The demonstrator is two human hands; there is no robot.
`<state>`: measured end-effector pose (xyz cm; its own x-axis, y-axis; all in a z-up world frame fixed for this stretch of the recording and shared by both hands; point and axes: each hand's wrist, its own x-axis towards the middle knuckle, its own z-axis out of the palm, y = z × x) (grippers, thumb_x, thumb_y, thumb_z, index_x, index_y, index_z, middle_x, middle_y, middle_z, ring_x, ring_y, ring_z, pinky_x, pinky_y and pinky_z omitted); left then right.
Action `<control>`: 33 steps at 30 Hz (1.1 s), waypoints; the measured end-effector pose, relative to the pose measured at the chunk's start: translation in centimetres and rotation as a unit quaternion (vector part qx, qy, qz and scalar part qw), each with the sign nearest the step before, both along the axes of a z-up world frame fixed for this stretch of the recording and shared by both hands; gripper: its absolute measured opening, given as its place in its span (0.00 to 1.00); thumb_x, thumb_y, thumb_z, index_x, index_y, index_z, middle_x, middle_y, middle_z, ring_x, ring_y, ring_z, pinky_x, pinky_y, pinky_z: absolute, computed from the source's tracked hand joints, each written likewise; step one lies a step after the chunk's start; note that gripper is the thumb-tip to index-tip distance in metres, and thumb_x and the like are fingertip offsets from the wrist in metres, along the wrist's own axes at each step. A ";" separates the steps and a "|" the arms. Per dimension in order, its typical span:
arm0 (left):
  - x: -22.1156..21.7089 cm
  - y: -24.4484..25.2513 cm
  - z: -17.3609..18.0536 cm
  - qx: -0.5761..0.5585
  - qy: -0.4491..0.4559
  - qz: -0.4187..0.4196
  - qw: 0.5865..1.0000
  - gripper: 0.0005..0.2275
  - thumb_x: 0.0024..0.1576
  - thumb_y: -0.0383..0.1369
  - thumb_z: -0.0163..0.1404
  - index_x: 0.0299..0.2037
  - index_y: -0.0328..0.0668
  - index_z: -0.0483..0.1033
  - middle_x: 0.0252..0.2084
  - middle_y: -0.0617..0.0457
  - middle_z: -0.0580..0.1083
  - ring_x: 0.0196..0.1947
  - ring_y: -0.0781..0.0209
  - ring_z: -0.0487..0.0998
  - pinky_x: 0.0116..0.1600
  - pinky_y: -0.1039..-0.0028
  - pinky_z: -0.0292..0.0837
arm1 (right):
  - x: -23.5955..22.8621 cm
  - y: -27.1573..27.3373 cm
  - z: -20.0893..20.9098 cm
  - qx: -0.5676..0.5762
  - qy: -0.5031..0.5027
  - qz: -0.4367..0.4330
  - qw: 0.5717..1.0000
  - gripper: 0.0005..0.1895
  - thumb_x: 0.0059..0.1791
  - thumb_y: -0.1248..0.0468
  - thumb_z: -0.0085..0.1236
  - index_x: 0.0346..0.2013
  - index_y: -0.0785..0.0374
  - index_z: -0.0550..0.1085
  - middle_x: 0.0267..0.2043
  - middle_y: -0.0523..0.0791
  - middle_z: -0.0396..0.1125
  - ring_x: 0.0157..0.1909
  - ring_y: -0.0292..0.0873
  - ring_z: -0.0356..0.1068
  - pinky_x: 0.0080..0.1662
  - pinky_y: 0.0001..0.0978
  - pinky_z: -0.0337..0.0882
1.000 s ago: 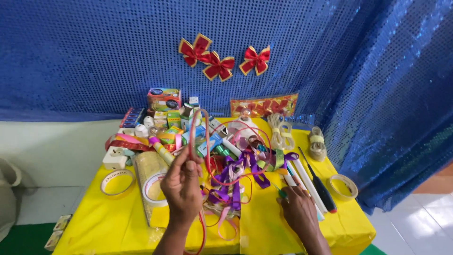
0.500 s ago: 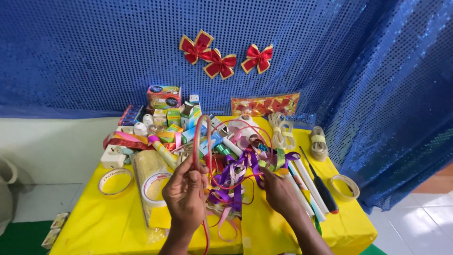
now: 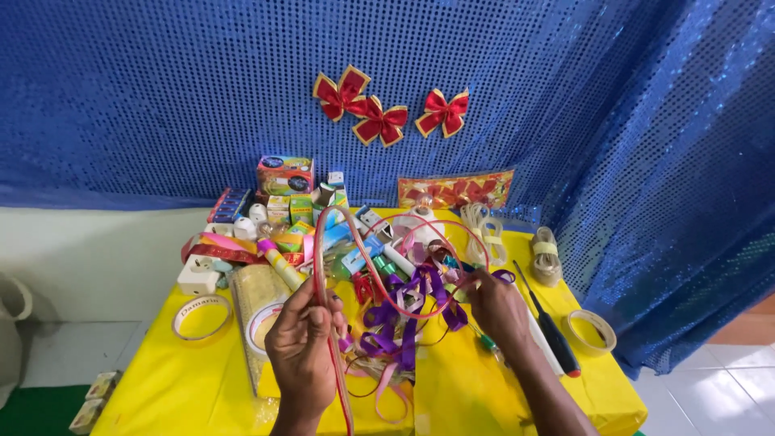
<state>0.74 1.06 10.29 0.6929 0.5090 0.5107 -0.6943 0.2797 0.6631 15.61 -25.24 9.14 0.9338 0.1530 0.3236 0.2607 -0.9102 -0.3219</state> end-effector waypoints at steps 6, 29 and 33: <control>0.8 -0.5 0.9 0.036 0.102 -0.002 0.994 0.21 0.58 0.32 0.53 0.62 0.31 0.72 0.37 0.44 0.79 0.40 0.53 0.81 0.42 0.66 0.81 | -2.1 -0.2 4.7 0.253 0.023 -0.045 0.966 0.11 0.51 0.65 0.56 0.49 0.59 0.74 0.41 0.47 0.78 0.42 0.45 0.78 0.46 0.40 0.74; 2.8 -4.9 5.1 0.521 0.154 0.108 0.833 0.15 0.53 0.40 0.63 0.47 0.44 0.81 0.44 0.52 0.83 0.43 0.56 0.83 0.61 0.54 0.66 | -4.3 1.3 4.4 0.530 -0.028 0.243 0.812 0.07 0.51 0.74 0.56 0.44 0.67 0.77 0.42 0.50 0.74 0.32 0.40 0.74 0.40 0.30 0.80; 3.1 -5.6 4.3 0.578 0.127 0.050 0.804 0.11 0.57 0.40 0.59 0.45 0.47 0.79 0.38 0.54 0.84 0.36 0.55 0.82 0.62 0.51 0.59 | -4.2 1.3 4.4 0.546 -0.019 0.210 0.811 0.06 0.51 0.74 0.57 0.43 0.67 0.77 0.42 0.49 0.75 0.32 0.40 0.74 0.40 0.29 0.79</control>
<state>3.81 -4.52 14.59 0.8353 -0.1453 0.5303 -0.4757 -0.6747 0.5644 11.45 -23.98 13.54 0.8599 0.0581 0.5072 0.5021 0.0837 -0.8607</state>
